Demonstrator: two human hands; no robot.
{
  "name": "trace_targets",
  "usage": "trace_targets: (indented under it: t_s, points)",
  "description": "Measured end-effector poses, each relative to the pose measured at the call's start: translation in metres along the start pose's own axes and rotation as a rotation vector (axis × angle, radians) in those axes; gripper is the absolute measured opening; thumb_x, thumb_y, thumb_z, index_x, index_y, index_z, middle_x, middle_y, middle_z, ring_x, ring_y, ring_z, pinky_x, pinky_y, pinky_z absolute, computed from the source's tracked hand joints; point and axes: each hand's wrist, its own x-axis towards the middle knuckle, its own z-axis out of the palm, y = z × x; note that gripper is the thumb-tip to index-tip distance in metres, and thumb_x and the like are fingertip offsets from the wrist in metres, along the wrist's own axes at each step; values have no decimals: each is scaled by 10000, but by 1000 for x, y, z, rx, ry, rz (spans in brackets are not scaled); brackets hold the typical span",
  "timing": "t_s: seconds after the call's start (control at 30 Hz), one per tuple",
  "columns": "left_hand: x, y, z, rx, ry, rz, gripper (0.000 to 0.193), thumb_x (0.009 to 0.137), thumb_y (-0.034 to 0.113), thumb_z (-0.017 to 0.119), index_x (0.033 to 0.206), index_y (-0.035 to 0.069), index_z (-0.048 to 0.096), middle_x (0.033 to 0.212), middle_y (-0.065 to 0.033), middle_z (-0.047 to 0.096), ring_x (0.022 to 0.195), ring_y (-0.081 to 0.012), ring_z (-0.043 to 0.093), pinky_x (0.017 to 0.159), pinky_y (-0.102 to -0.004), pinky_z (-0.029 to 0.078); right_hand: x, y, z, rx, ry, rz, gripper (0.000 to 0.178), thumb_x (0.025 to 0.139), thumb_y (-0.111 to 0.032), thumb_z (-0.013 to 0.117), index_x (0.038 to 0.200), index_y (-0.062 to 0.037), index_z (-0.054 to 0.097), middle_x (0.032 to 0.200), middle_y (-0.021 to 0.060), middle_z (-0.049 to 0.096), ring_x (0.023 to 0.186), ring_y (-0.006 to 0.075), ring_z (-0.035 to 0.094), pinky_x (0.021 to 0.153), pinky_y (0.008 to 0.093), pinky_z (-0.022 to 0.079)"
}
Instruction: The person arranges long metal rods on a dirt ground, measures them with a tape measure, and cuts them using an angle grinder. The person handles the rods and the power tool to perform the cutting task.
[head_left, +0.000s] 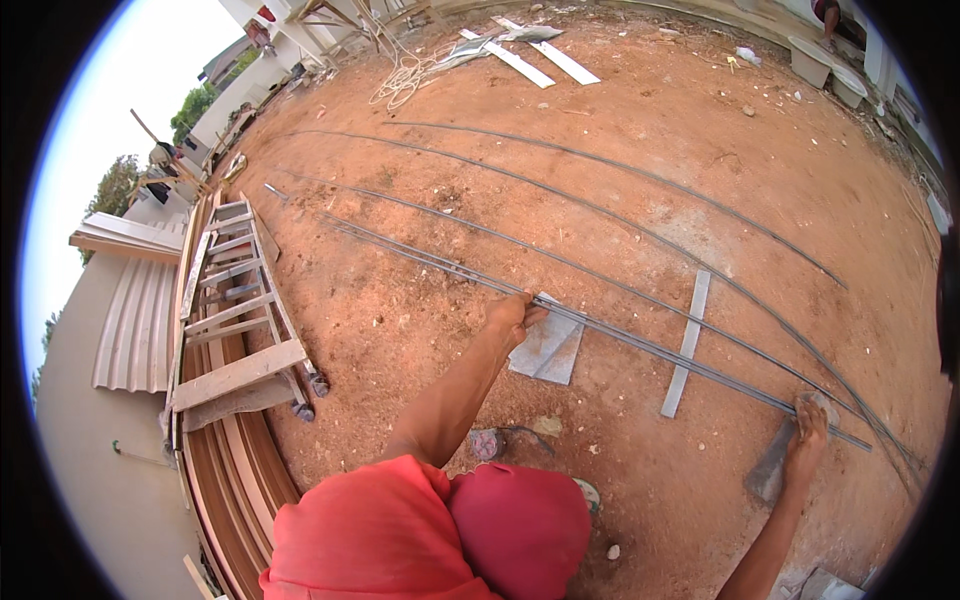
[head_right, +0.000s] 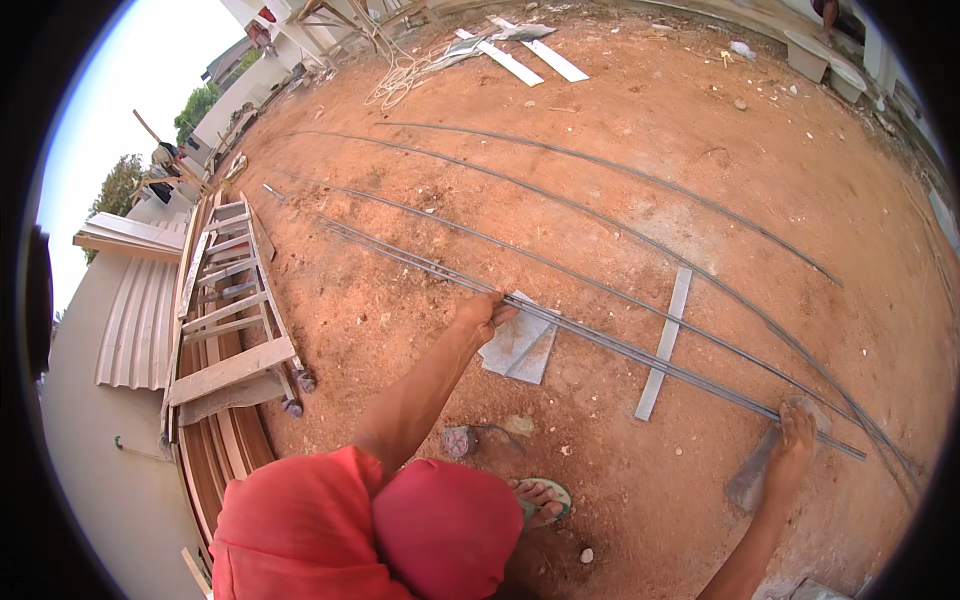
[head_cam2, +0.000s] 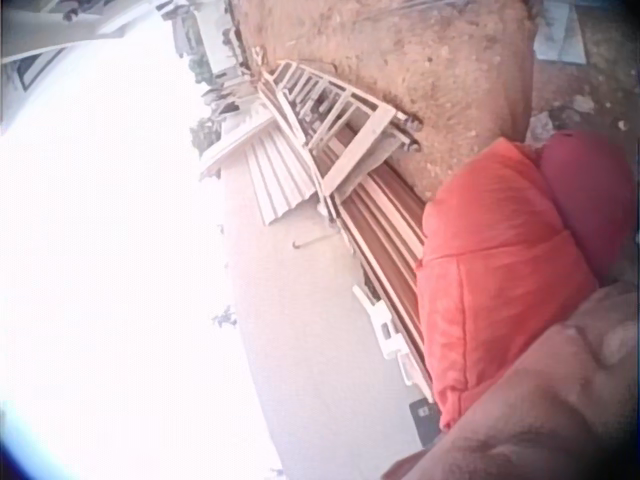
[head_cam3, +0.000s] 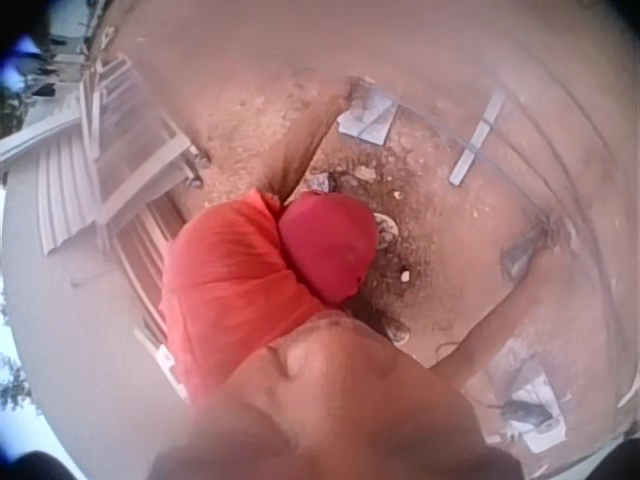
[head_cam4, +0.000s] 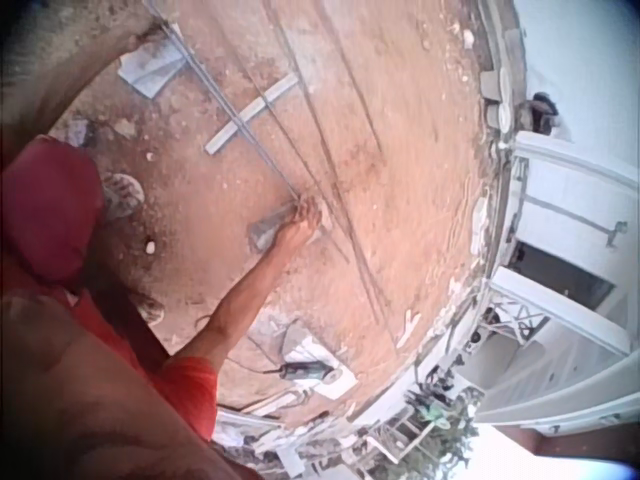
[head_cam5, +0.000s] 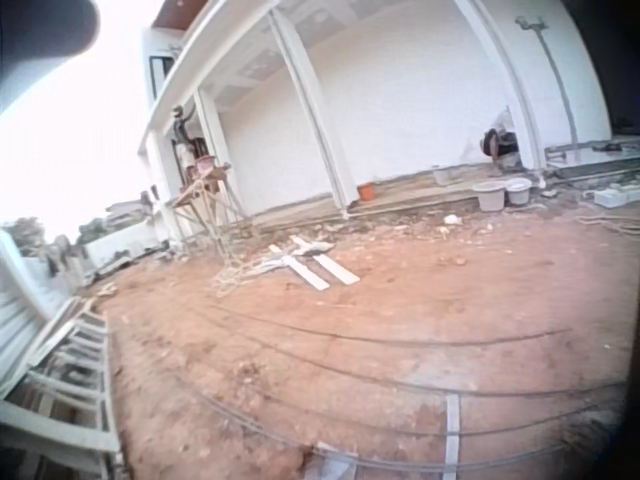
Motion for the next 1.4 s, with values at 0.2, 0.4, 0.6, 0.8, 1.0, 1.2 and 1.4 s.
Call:
trace_targets:
  t_s: [0.2,0.4,0.6,0.8,1.0,1.2,1.4]
  points:
    - [-14,8,15,100,24,6,165,985,35,601,1046,-118,618,939,-215,702,703,-310,748,556,-328,667,5,6,-6,-13,-29,20,397,878,121,571,1215,-11,734,1298,201,684,1312,388,580,1146,507,442]
    - [-12,15,20,72,-7,86,191,960,-9,630,1047,-172,581,977,-258,683,757,-342,743,634,-388,693,2,9,-1,-32,-34,27,386,888,116,573,1218,-8,731,1327,200,669,1329,408,560,1136,511,452]
    - [-8,16,25,134,-55,-46,133,975,-2,607,1051,-112,612,967,-222,700,754,-323,742,618,-400,674,2,3,-3,-75,-42,52,325,900,95,580,1179,25,732,1315,207,673,1318,416,565,1127,513,457]
    - [32,-3,5,-89,1,-89,120,961,-16,627,1055,-90,622,993,-208,702,846,-321,741,690,-440,672,9,12,7,-81,-45,-125,230,906,51,586,1080,71,736,1202,231,714,1227,407,632,1091,504,480]
    - [30,-11,17,-195,13,-158,151,972,8,656,1077,-94,619,1040,-203,703,888,-325,731,771,-484,667,27,21,-2,-170,-203,-195,221,889,10,584,1015,55,759,1089,255,732,1044,409,701,948,488,546]
    - [11,-2,18,-255,-58,-198,192,977,34,666,1110,-98,624,1073,-204,705,941,-327,725,820,-475,656,44,0,-29,-253,-356,-188,196,851,17,567,903,60,751,942,259,723,890,408,716,802,463,567]
    - [15,-15,21,-307,-117,-198,230,976,8,657,1159,-124,609,1107,-209,701,990,-343,713,862,-483,648,45,-15,-39,-317,-299,-135,170,795,44,555,825,62,722,856,258,706,837,401,710,740,454,559]
